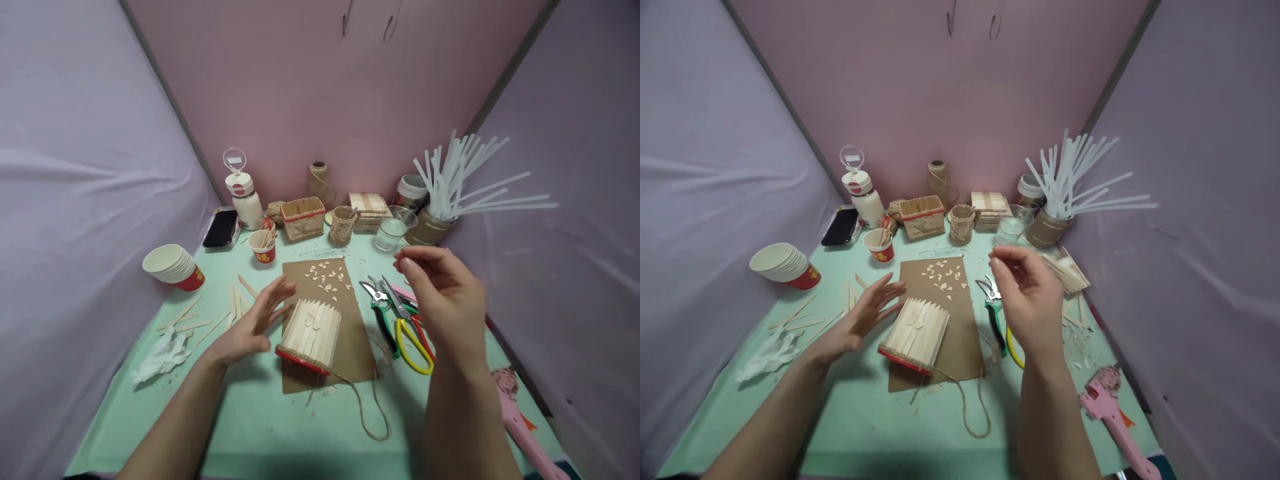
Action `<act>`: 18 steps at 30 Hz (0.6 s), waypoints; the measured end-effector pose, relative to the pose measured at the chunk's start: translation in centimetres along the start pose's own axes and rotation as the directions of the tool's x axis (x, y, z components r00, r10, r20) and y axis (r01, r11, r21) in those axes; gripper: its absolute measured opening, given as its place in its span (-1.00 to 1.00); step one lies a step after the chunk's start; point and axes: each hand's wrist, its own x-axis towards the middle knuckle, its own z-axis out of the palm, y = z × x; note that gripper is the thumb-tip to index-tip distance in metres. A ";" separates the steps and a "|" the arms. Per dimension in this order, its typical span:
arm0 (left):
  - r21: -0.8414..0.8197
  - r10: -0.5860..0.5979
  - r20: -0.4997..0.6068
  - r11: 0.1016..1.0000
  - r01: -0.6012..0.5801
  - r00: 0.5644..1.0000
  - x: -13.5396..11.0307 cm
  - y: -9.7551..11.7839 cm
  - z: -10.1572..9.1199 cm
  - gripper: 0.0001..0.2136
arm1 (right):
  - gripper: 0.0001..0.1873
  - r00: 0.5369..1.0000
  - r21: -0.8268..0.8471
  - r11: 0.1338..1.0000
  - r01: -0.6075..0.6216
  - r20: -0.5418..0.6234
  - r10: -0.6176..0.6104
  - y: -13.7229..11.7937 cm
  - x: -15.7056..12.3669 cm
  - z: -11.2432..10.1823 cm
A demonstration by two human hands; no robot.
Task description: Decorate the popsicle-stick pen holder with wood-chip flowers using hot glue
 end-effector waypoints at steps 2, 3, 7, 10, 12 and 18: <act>-0.075 0.039 -0.111 0.996 -0.047 0.993 1.2 0.8 -0.4 -0.17 | -0.85 1.000 -0.055 0.998 0.018 0.016 -0.017 0.4 2.2 0.5; -0.090 0.051 -0.182 0.994 -0.069 0.982 2.0 1.2 -0.5 -0.27 | -0.85 0.999 -0.091 0.996 0.022 0.027 -0.020 1.0 3.2 0.9; 0.025 0.088 -0.504 0.996 -0.087 0.859 6.2 1.8 -0.8 -0.70 | -0.87 0.993 -0.273 0.962 0.003 0.114 0.029 4.5 5.9 2.9; 0.086 0.104 -0.557 0.994 -0.067 0.824 8.9 0.7 -0.5 -0.81 | -0.88 0.964 -0.462 0.887 0.022 0.243 0.103 7.7 6.3 4.5; 0.053 0.069 -0.536 0.997 -0.049 0.842 9.9 -0.7 -0.2 -0.78 | -0.88 0.942 -0.521 0.852 0.049 0.307 0.133 9.5 6.2 5.4; 0.021 -0.045 -0.532 0.998 0.066 0.846 9.9 -4.4 0.6 -0.70 | -0.84 0.886 -0.610 0.785 0.105 0.416 0.205 12.7 5.7 7.2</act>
